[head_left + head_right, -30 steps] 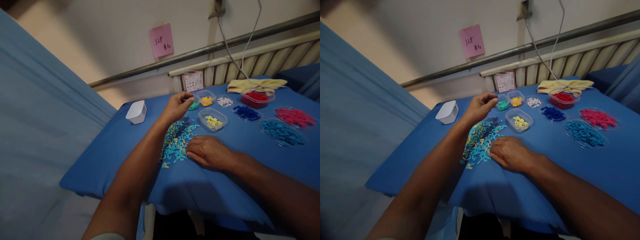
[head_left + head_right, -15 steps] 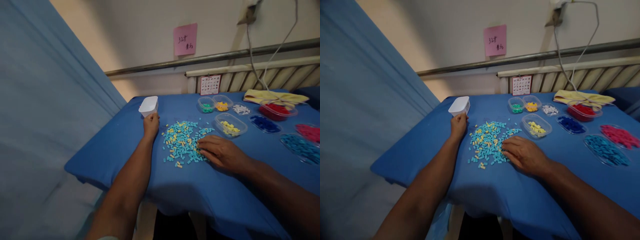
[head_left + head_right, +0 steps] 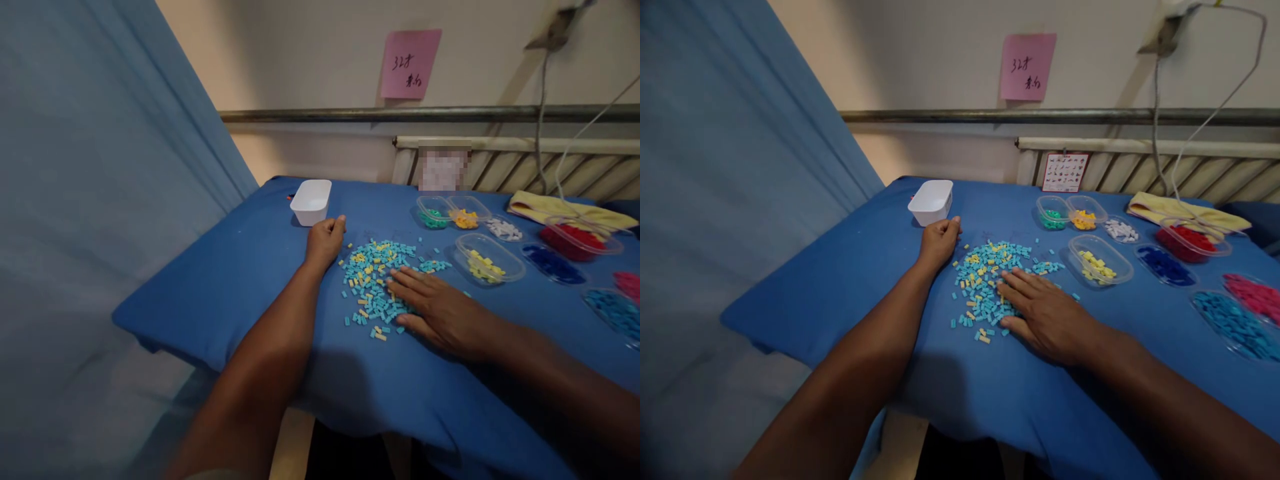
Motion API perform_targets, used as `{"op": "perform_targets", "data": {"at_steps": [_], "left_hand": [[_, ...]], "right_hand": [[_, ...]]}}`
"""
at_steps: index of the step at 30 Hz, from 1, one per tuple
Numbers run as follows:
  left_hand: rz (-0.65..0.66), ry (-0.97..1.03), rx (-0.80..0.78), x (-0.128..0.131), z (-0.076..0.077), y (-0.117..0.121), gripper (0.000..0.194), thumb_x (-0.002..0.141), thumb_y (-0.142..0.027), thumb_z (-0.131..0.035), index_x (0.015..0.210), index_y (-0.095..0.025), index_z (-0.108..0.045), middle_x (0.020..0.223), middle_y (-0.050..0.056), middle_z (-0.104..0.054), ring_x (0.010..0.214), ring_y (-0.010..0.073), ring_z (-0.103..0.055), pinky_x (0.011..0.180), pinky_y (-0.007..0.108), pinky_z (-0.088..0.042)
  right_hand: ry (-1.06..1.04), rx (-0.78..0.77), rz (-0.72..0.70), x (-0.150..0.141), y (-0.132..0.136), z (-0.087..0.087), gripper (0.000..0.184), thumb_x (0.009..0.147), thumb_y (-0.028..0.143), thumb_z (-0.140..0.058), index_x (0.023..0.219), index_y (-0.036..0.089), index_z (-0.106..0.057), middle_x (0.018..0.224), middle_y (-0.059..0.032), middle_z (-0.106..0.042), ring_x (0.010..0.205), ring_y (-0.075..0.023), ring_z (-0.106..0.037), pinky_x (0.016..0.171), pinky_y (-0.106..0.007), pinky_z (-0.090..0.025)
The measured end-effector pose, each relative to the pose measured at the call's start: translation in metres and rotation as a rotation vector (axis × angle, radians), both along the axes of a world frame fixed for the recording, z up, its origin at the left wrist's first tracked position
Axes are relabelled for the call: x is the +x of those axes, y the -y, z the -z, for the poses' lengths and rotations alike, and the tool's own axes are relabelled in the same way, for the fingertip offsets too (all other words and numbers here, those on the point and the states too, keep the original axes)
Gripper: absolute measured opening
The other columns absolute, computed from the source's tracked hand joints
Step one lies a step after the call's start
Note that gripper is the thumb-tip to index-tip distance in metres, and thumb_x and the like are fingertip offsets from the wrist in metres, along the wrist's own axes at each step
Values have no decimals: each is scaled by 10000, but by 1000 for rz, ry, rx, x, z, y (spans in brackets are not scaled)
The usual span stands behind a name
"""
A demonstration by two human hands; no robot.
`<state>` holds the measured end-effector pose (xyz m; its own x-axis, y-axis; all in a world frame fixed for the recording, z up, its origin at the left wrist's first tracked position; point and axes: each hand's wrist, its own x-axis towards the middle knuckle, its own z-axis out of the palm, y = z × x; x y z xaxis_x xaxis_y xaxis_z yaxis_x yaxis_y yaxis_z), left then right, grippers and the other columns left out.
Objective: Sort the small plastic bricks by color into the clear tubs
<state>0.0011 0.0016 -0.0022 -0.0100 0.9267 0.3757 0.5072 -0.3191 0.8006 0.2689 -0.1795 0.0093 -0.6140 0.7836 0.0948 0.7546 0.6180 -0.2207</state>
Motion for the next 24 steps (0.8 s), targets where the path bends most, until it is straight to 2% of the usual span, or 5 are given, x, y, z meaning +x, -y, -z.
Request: {"op": "perform_targets", "data": {"at_steps": [5, 8, 10, 16, 24], "left_hand": [[-2, -30, -21, 3, 0, -2, 542, 1026, -625, -527, 749, -206, -731, 677, 34, -699, 711, 219, -665, 646, 315, -435], [2, -27, -18, 3, 1, -1, 539, 1033, -609, -527, 743, -202, -733, 689, 38, -710, 716, 219, -671, 652, 315, -440], [9, -25, -10, 3, 1, -1, 545, 1035, -610, -527, 743, -200, -735, 694, 41, -715, 722, 221, -676, 653, 316, -441], [22, -29, -9, 1, 3, -1, 539, 1039, -605, -528, 747, -203, -735, 699, 44, -722, 736, 230, -685, 656, 322, -441], [15, -51, -2, 3, 5, -2, 548, 1043, -599, -504, 708, -213, -702, 680, 36, -700, 708, 219, -663, 669, 328, -441]], "right_hand": [[-9, 68, -24, 28, 23, -10, 566, 1111, 541, -564, 1591, 246, -622, 1703, -150, -516, 1578, -402, -476, 1274, -671, -413], [-70, 98, -41, 19, 10, -21, 365, 1112, 390, -575, 1369, 229, -779, 1480, -154, -723, 1340, -370, -692, 1171, -594, -527], [-98, 94, -9, 4, -7, -26, 306, 1110, 314, -556, 1237, 224, -820, 1297, -133, -805, 1170, -322, -757, 1068, -505, -583], [-42, 2, 81, -44, -50, -27, 241, 1062, 212, -587, 1137, 240, -814, 1153, -70, -827, 1076, -266, -754, 929, -364, -557], [3, -21, 110, -51, -51, -25, 310, 967, 119, -608, 1161, 247, -813, 1117, -74, -807, 1044, -259, -737, 882, -340, -530]]}}
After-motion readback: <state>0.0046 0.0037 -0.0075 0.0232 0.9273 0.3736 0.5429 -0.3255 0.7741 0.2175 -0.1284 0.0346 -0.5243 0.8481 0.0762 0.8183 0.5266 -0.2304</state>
